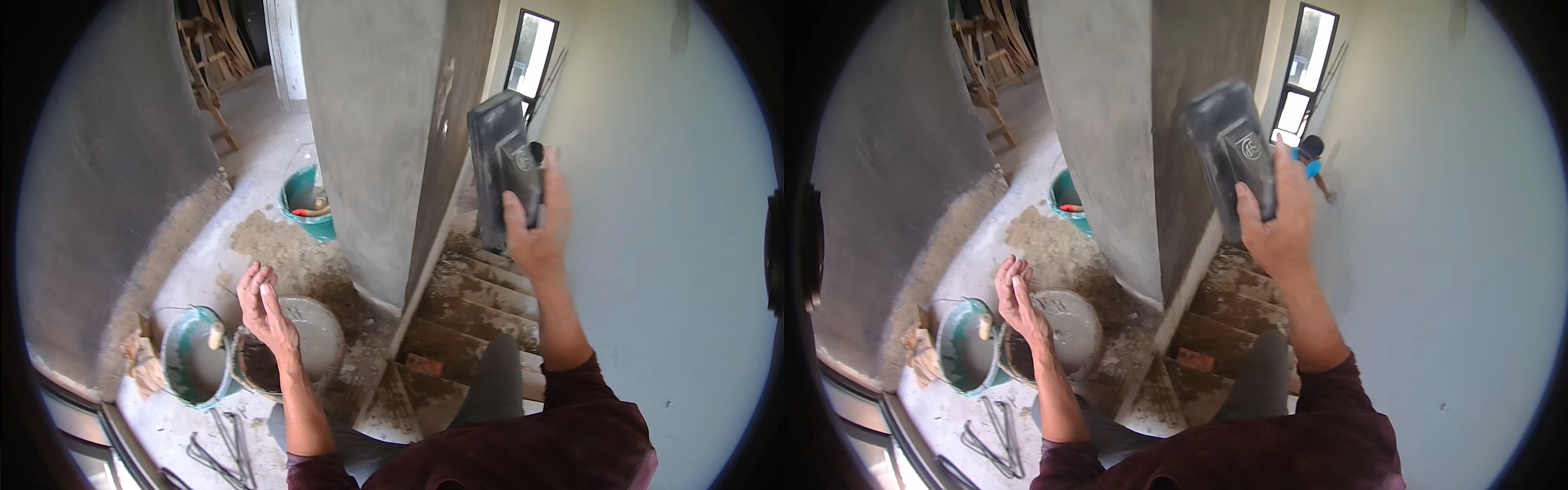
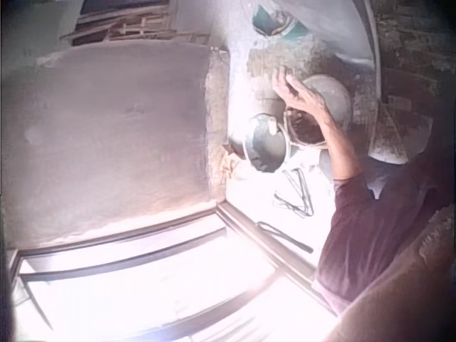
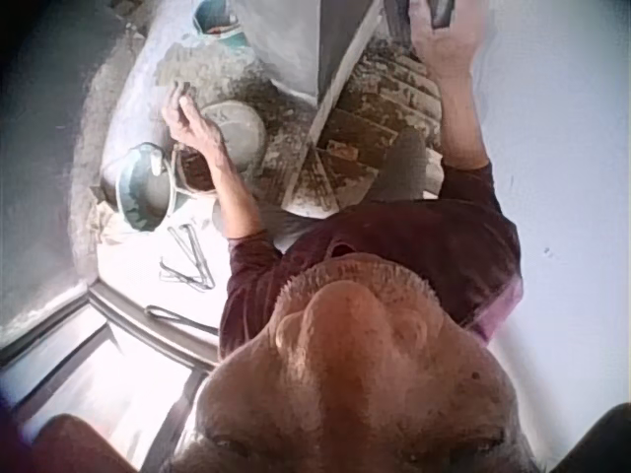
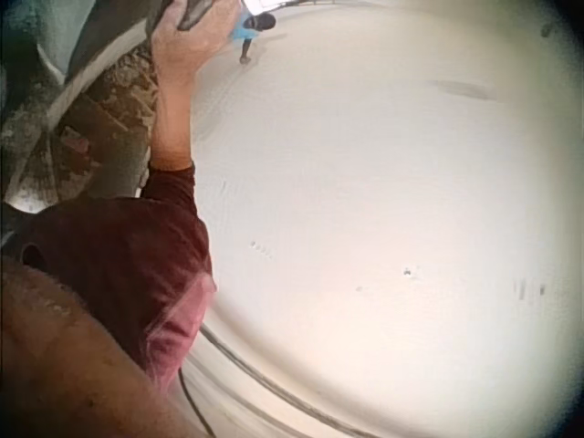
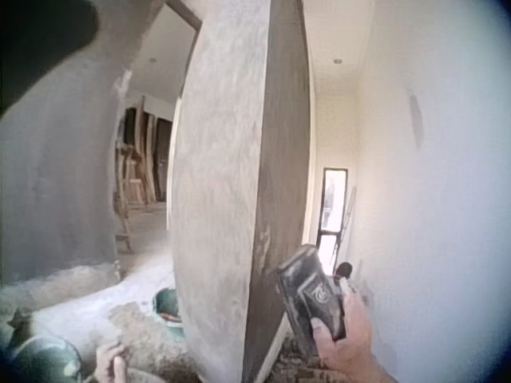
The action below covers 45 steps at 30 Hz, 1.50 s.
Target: The person uses a trowel to apply wet cement mix to a concrete pillar and then uses a rectangular smoothing board to level and smooth the surface.
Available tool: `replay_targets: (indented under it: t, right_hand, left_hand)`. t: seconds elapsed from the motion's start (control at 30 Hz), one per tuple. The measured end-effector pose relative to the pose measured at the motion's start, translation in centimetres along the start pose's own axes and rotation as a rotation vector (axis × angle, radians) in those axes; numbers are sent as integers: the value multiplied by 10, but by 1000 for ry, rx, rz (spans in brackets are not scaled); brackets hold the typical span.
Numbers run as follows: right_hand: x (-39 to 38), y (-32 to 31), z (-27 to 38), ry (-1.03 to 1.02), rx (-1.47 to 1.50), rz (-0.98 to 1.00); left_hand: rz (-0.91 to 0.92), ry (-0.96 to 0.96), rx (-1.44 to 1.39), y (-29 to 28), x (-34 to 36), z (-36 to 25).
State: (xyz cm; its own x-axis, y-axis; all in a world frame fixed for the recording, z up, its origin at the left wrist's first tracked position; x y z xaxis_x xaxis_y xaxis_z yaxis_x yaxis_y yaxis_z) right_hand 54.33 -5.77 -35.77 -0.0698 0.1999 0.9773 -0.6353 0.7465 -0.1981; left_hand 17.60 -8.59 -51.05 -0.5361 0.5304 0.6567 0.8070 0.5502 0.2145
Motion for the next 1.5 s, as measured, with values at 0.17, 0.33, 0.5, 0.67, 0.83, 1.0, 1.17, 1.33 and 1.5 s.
replay_targets:
  t: [0.17, 0.33, 0.5, 0.67, 0.83, 1.0, 1.17, 1.33, 1.5]
  right_hand:
    - [74, -22, 86, -492, -380, 316]
    - [103, -4, 114, -599, -665, 391]
    - [46, 30, 111, -617, -615, 569]
    - [-47, 38, 103, -340, -302, 1088]
    - [6, -1, 59, 90, 60, 373]
    - [63, 41, 15, 334, 603, 77]
    - [46, 66, 10, 226, 449, 80]
    - [-88, 82, -25, 379, 298, 246]
    - [-9, 67, -21, 233, 452, 5]
  left_hand:
    - [100, 8, 181, 18, -39, 26]
    - [235, -34, 134, 18, -59, 20]
    - [277, -25, 114, 7, -52, 11]
    - [212, -43, 102, 1, -49, 12]
    - [176, -42, 146, -7, -48, 26]
    - [277, 5, 196, 11, -57, 26]
    - [361, -11, 250, 10, -63, 43]
    - [362, 0, 220, 22, -66, 51]
    - [312, -78, 167, 18, -72, 63]
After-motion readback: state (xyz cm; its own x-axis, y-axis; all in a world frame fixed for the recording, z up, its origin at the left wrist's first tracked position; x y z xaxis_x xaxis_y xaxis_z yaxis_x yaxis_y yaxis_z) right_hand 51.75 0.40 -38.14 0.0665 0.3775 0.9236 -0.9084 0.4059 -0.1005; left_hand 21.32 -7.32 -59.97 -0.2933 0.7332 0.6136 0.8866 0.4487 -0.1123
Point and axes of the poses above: each hand's wrist, its own x-axis towards the middle knuckle, its own y-axis out of the palm, z = x × y, the point moved 5 cm from there along x, towards the middle knuckle, and after that the axes turned 3 degrees about z, right-handed, at the moved point
